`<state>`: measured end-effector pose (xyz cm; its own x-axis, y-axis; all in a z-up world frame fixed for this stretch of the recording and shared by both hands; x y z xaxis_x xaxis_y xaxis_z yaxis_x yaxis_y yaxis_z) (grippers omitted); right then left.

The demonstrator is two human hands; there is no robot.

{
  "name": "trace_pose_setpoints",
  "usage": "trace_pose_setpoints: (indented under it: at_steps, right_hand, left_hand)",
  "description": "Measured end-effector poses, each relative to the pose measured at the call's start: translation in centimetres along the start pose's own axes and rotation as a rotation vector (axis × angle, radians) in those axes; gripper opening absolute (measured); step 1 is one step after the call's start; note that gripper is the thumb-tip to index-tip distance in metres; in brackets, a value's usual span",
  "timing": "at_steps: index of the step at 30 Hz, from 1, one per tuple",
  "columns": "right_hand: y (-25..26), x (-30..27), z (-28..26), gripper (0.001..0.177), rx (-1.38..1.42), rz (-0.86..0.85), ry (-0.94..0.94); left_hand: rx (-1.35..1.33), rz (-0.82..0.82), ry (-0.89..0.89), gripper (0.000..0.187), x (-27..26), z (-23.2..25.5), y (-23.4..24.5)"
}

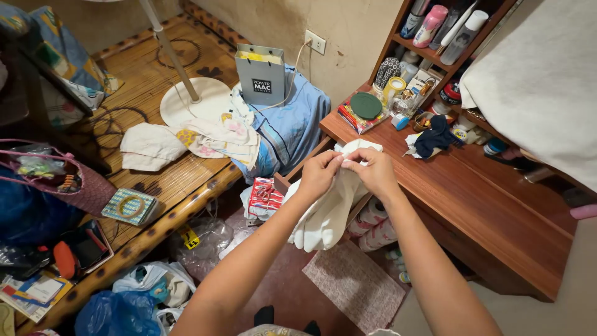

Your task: The person folds several towels and places them into a wooden drawer. They handle white, peach, and patterned towels, folding each one and stacking them neatly inside the drawer.

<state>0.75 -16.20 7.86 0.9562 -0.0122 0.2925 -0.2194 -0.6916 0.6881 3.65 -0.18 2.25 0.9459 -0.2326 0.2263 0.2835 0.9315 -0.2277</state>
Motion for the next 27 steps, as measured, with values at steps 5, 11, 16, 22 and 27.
trace_pose_setpoints:
  at_steps: [5, 11, 16, 22, 27]
  right_hand:
    - [0.5, 1.0, -2.0, 0.013, 0.319, -0.011, -0.005]
    - [2.2, 2.6, -3.6, 0.009, 0.419, 0.018, 0.082]
    - [2.8, 3.7, -5.0, 0.014, 0.553, -0.062, 0.079]
    - [2.8, 1.6, -4.7, 0.031, 0.288, -0.314, 0.052]
    - [2.4, -1.5, -0.2, 0.037, -0.217, -0.475, 0.058]
  left_hand:
    - [-0.112, 0.006, 0.042, 0.025, 0.3, 2.2, 0.1]
    - [-0.014, -0.161, -0.135, 0.029, 0.3, 6.7, -0.4]
    - [0.201, -0.083, -0.252, 0.022, 3.0, 10.6, 0.0]
    - [-0.117, -0.121, -0.427, 0.012, 10.5, 19.0, 4.9]
    - [-0.265, -0.046, -0.422, 0.004, 16.3, 28.5, 11.6]
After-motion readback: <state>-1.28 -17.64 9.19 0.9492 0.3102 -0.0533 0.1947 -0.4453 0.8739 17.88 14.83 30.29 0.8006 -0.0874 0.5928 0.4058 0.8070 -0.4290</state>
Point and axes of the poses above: each hand's wrist, its own x-axis towards the middle knuckle, its own y-axis out of the back of the hand, z = x × y, the point moved 4 cm from there along x, towards the middle knuckle, and after that the axes turned 12 degrees about -x, right-handed, at the moved point
